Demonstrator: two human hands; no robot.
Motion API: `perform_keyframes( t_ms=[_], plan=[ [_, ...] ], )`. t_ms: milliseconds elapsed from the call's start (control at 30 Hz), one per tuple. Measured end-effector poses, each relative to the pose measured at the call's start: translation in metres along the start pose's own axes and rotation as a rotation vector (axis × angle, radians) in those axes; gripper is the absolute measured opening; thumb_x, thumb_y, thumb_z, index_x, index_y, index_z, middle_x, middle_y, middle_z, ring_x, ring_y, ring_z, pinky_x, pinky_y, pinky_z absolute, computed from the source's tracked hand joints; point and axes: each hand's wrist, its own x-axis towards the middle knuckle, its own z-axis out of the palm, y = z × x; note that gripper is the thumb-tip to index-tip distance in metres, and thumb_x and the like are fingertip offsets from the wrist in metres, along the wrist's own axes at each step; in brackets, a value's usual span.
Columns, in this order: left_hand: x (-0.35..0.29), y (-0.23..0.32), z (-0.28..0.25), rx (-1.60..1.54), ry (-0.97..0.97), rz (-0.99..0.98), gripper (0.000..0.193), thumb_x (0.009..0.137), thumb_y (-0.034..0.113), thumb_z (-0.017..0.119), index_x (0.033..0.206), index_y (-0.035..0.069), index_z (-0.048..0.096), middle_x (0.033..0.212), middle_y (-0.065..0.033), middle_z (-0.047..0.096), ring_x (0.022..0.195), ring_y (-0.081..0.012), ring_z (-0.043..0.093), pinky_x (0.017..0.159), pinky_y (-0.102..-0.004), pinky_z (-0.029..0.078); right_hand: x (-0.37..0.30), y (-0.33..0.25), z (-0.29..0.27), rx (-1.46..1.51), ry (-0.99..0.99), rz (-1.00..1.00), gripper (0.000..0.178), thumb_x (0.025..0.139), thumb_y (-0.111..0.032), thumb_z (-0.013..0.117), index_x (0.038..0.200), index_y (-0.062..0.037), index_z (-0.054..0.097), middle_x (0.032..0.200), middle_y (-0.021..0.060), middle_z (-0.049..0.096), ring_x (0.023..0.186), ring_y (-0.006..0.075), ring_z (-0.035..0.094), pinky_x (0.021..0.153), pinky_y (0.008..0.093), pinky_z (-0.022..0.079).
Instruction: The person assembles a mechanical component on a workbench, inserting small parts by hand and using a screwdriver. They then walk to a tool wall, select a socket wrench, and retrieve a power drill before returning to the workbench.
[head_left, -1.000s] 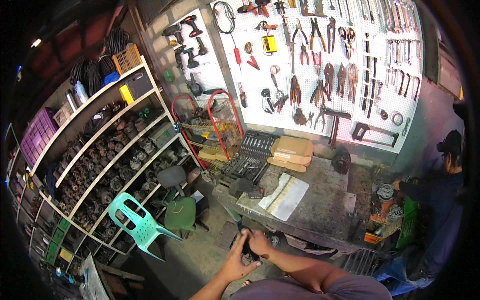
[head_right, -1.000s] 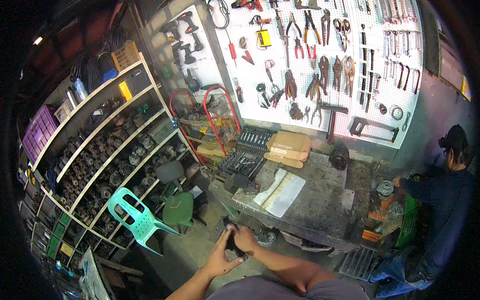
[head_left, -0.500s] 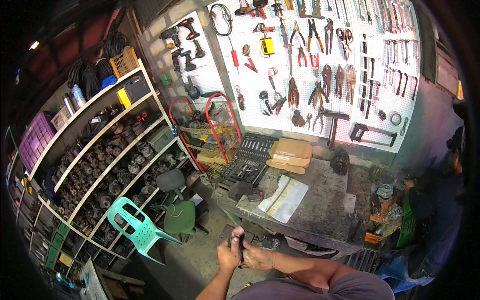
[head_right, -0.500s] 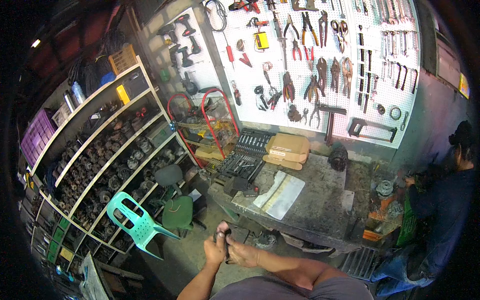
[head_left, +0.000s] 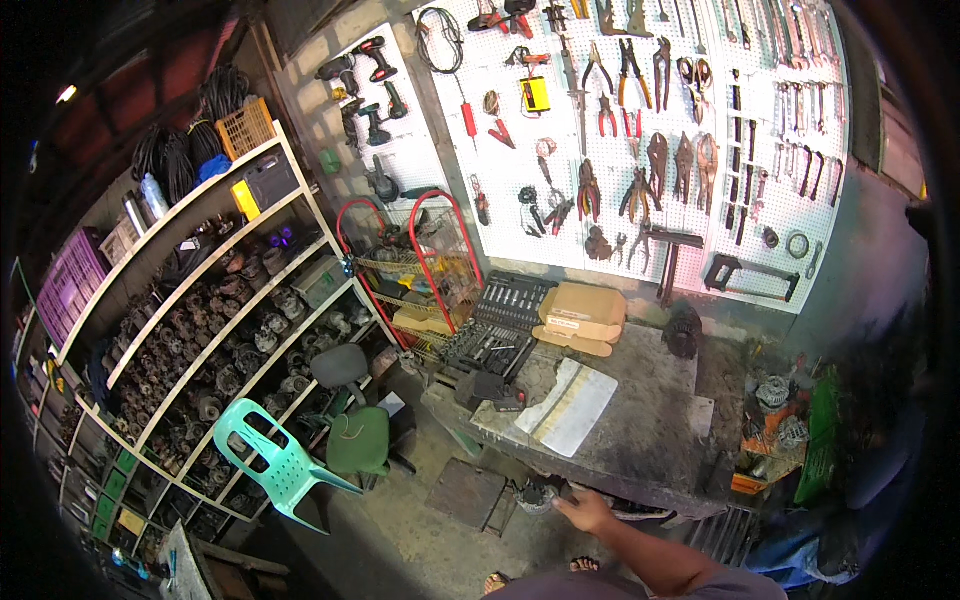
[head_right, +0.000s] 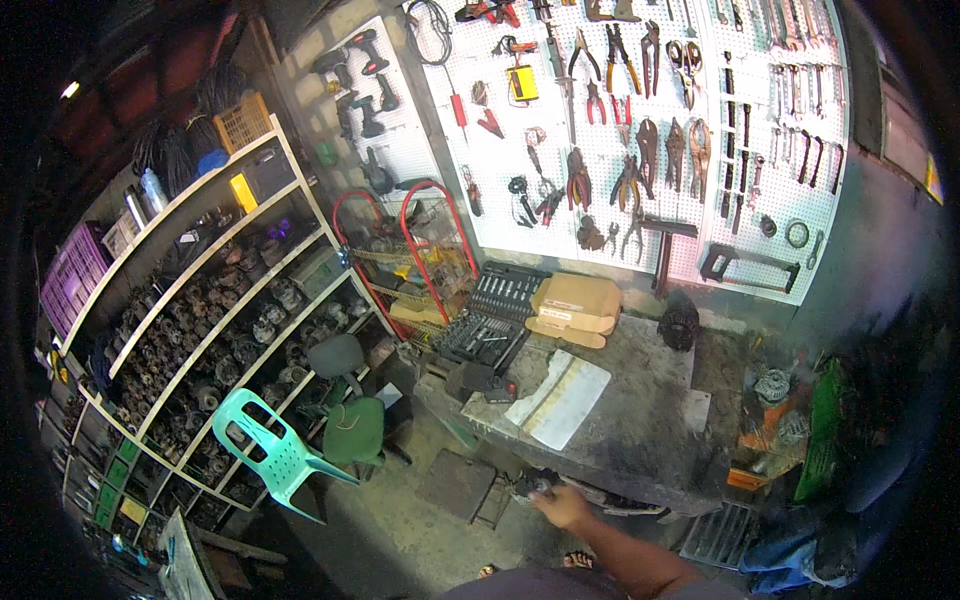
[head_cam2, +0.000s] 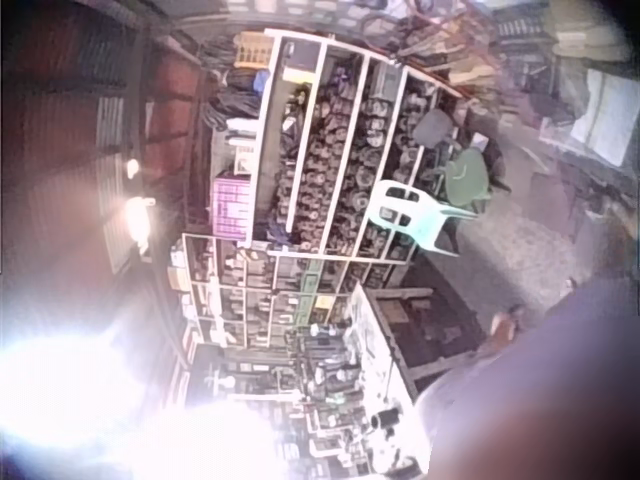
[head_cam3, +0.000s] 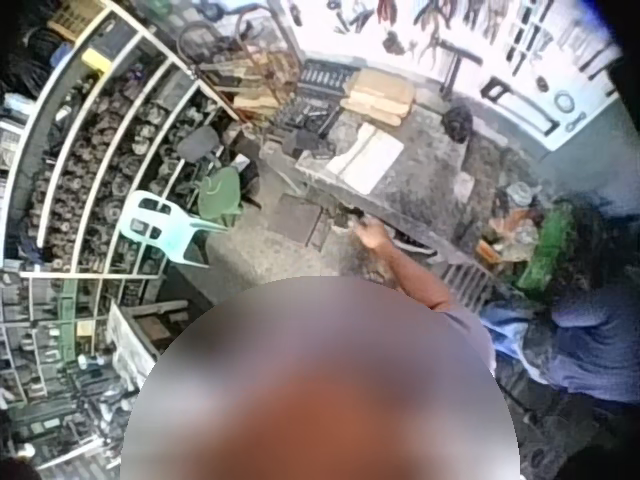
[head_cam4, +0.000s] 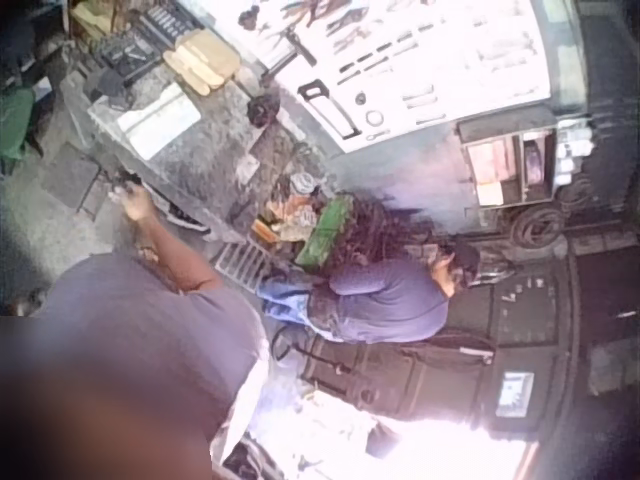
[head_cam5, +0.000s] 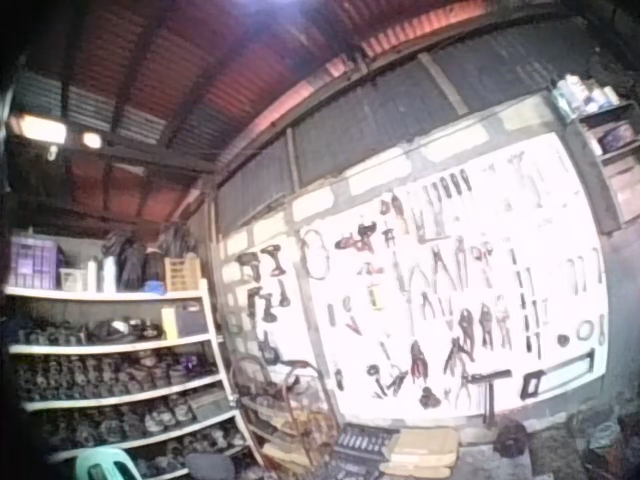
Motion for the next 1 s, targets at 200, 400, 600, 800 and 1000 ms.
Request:
perform_keyframes(
  t_ms=[200,400,600,800,1000],
  plan=[
    [0.035,0.007,-0.026,0.083,0.016,-0.002,0.042,0.107,0.033,0.076,0.136,0.002,0.074,0.111,-0.022,0.075,0.088,-0.0261,0.072,0.068,-0.0462,0.058,0.004,0.103,0.031,-0.382,-0.18,0.118,0.078,0.098,-0.068,0.071,0.148,-0.0078,0.072,0.138,0.026,0.076,0.13,0.044,0.072,0.109,0.0524,0.058],
    [0.099,0.006,-0.08,0.034,0.034,0.09,0.041,0.108,0.033,0.075,0.135,0.001,0.075,0.11,-0.0216,0.075,0.086,-0.0262,0.071,0.068,-0.046,0.058,0.097,0.157,0.136,-1.003,-0.64,-0.054,0.073,0.1,-0.063,0.07,0.147,-0.006,0.073,0.144,0.0246,0.074,0.132,0.0451,0.07,0.112,0.0515,0.056],
    [0.152,0.017,-0.148,-0.007,0.047,0.156,0.041,0.109,0.032,0.073,0.135,0.001,0.075,0.109,-0.0211,0.075,0.085,-0.0262,0.07,0.068,-0.0458,0.057,0.13,0.035,0.192,-0.753,-0.353,0.312,0.066,0.102,-0.057,0.068,0.143,-0.0053,0.075,0.151,0.0216,0.071,0.138,0.0437,0.068,0.114,0.0528,0.056],
    [0.211,0.047,-0.204,-0.006,0.022,0.185,0.04,0.109,0.031,0.072,0.134,0.001,0.075,0.107,-0.0207,0.076,0.083,-0.0262,0.069,0.068,-0.0456,0.056,0.169,-0.05,0.272,-0.725,-0.36,0.226,0.062,0.1,-0.057,0.07,0.135,-0.0055,0.08,0.143,0.0216,0.075,0.135,0.0437,0.07,0.111,0.0537,0.058],
    [0.29,0.105,-0.265,0.032,-0.003,0.169,0.039,0.11,0.031,0.07,0.134,0.0,0.076,0.106,-0.0202,0.076,0.081,-0.0263,0.068,0.067,-0.0454,0.056,0.289,-0.008,0.344,-1.034,-0.681,0.045,0.041,0.097,-0.043,0.073,0.114,-0.0078,0.086,0.123,0.0222,0.081,0.117,0.0416,0.078,0.095,0.0515,0.063]
  ],
)
